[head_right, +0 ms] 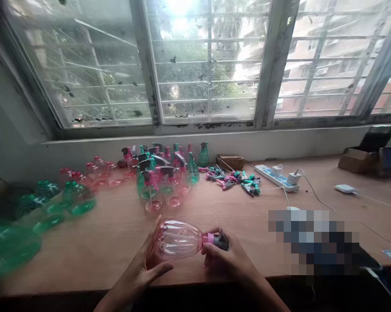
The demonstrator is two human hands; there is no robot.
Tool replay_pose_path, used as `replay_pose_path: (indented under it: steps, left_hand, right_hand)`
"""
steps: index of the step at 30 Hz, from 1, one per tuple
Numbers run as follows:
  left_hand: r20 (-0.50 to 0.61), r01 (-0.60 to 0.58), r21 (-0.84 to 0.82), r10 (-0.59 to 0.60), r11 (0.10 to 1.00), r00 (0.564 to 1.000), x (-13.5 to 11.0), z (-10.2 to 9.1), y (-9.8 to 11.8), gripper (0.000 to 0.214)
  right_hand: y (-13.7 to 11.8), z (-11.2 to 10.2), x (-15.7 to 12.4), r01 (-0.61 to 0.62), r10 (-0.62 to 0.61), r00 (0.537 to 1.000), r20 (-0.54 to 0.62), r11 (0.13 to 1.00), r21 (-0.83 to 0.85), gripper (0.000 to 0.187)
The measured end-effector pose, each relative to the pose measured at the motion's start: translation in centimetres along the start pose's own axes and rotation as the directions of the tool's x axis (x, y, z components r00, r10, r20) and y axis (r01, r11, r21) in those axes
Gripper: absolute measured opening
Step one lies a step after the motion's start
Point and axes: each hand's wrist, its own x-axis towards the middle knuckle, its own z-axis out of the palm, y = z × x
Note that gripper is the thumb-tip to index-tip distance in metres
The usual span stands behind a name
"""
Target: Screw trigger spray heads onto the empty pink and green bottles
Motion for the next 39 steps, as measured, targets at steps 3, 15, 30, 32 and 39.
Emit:
replay_pose_path:
  steps: [3,15,30,32,39]
  left_hand:
    - [0.017,0.014,-0.038,-0.014,0.999,1.000,0.0,-0.3,0.3,0.096]
    - [-0.012,0.026,-0.033,-0.026,0.999,1.000,-0.1,-0.3,-0.1,0.092]
    - [-0.019,0.028,-0.001,-0.028,1.000,0.999,0.0,-0.3,0.1,0.091]
    - [-0.040,-0.003,0.069,0.006,0.998,0.999,0.0,-0.3,0.0,0.088]
    - [-0.031,-0.045,0.030,0.046,0.999,0.998,0.1,-0.2,-0.7,0.094]
  right_hand:
    - [0.0,-0.2,-0.1,-0.007,0.007,1.000,-0.002,0.998,-0.057,0.042]
    - [-0.5,0.1,-0.2,0.010,-0.011,0.999,-0.032,0.999,-0.048,0.038]
    - [-0.2,0.0,0.0,0.015,-0.016,0.999,-0.037,1.000,-0.027,0.037]
    - [-0.2,0.0,0.0,0.014,-0.014,0.999,-0.034,1.000,-0.008,0.038]
    - [-0.4,0.0,-0.1,0.014,-0.014,1.000,-0.004,1.000,-0.010,0.036]
